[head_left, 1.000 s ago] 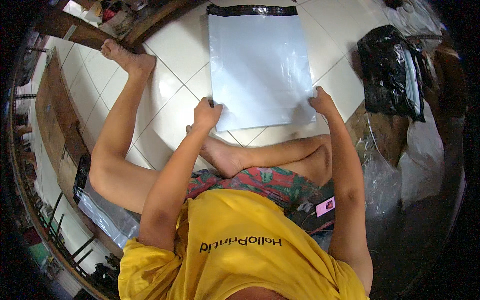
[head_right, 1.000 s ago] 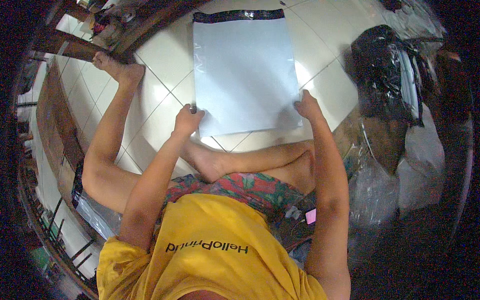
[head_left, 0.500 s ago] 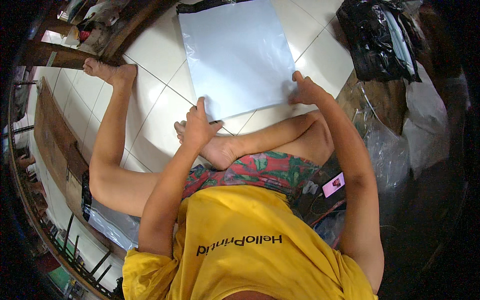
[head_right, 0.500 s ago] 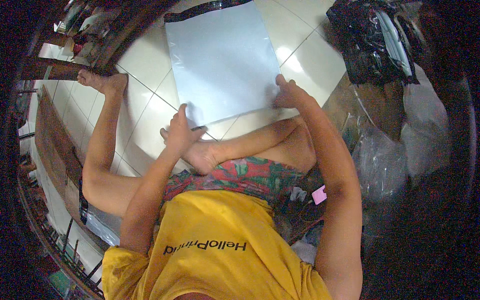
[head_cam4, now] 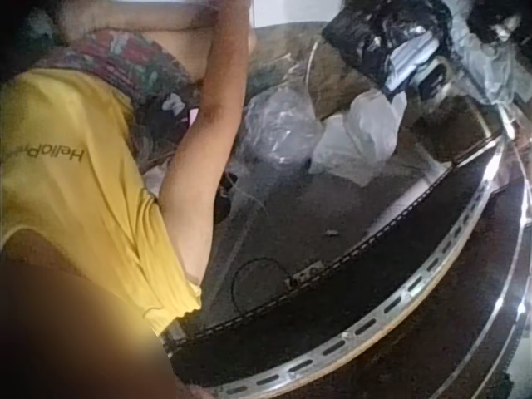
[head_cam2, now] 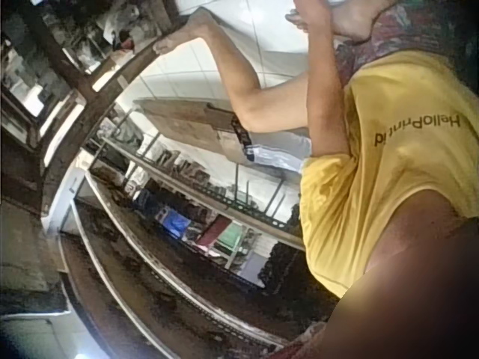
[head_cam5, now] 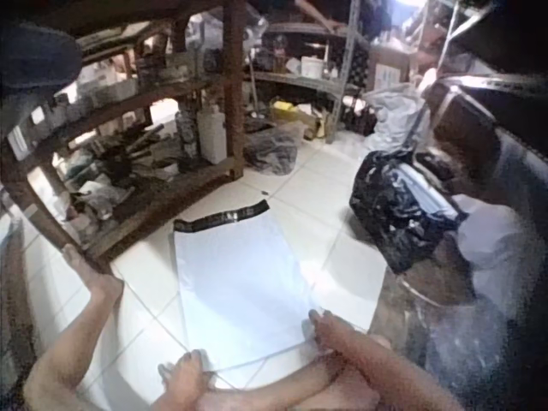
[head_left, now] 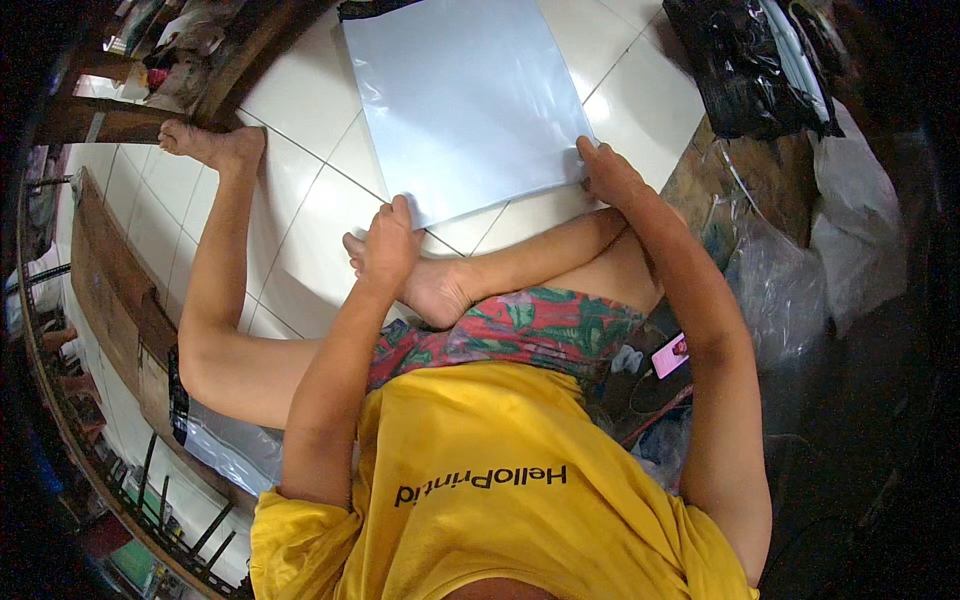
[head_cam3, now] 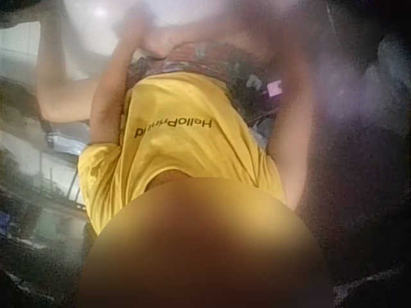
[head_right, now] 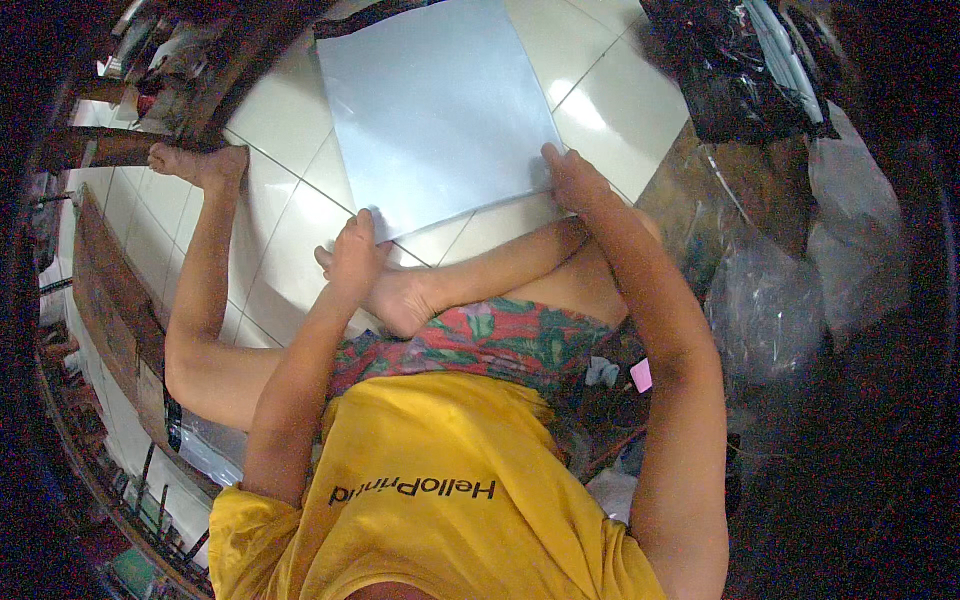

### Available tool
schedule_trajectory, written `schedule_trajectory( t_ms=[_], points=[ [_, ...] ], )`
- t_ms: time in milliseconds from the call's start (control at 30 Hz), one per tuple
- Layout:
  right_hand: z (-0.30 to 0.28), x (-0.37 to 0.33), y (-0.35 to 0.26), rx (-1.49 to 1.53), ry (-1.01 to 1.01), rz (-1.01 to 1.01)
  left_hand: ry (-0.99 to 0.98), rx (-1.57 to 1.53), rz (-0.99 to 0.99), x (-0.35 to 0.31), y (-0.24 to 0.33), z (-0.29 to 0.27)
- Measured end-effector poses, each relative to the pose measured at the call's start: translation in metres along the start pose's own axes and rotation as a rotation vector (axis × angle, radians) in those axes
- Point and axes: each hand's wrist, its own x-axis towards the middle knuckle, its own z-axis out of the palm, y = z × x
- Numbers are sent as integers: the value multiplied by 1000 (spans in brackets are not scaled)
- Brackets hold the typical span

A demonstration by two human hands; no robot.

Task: The person sits on the floor and repeatedly pulls white poly mailers from a black plastic bag. They unfold each mailer, smooth it out on the floor, and then fold it back up before placing it aside. The process is repeated multiple times with different mailers.

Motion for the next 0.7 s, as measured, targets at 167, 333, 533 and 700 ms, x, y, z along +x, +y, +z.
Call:
schedule_trajectory(
  t_ms=[167, 333, 533, 700],
  points=[
    [16, 4, 17, -7, 82, -70, 42, -43, 52, 3, -11, 9],
    [6, 3, 8, -8, 23, -65, 34, -27, 39, 4, -14, 10],
    [2, 3, 10, 28, -5, -72, -10, -20, 39, 2, -10, -2],
    [-1, -1, 4, 10, 2, -34, 4, -18, 77, -1, -5, -10]
  ],
)
